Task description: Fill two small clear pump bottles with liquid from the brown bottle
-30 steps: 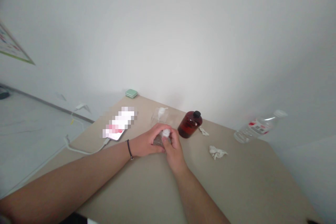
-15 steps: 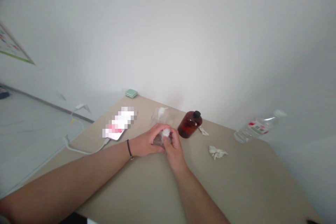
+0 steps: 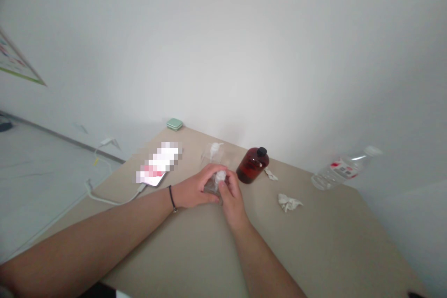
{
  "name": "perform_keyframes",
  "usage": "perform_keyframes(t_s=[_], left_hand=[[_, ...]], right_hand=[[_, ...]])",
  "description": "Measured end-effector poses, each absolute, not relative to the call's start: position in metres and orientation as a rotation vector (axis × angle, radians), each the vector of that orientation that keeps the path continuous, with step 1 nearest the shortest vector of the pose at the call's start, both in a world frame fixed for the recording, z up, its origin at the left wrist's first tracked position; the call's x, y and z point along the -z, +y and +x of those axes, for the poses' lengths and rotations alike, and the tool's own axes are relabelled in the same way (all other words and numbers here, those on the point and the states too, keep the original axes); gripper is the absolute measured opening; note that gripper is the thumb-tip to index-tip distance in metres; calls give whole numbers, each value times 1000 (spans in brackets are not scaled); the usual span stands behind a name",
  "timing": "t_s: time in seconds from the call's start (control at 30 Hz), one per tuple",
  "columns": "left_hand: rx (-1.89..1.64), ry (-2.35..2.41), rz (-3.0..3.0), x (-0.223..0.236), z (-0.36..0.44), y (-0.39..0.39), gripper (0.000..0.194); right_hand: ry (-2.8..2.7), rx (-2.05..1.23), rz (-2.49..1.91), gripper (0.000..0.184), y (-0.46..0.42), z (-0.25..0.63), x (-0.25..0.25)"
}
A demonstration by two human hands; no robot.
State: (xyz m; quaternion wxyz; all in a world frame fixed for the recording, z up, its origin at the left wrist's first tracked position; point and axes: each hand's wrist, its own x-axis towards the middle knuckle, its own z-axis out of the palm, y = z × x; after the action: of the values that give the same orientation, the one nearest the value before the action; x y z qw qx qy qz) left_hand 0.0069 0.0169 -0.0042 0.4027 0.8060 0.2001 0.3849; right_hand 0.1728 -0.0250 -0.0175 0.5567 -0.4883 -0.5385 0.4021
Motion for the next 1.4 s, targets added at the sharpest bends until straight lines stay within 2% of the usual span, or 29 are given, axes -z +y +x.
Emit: perform_keyframes(t_s=[0.33, 0.7, 1.0, 1.4], left_hand=[[-960, 521, 2032, 4, 7, 17, 78], [-966, 502, 2012, 6, 8, 19, 78], [-953, 522, 2022, 6, 7, 17, 79], [-966, 526, 2032, 5, 7, 18, 79]], right_hand=[[-1239, -930, -1197, 43, -26, 173, 18], [-1334, -927, -1150, 38, -24, 173, 16], [-1234, -948, -1193, 44, -26, 173, 18], [-1341, -920, -1115, 38, -23, 174, 19]])
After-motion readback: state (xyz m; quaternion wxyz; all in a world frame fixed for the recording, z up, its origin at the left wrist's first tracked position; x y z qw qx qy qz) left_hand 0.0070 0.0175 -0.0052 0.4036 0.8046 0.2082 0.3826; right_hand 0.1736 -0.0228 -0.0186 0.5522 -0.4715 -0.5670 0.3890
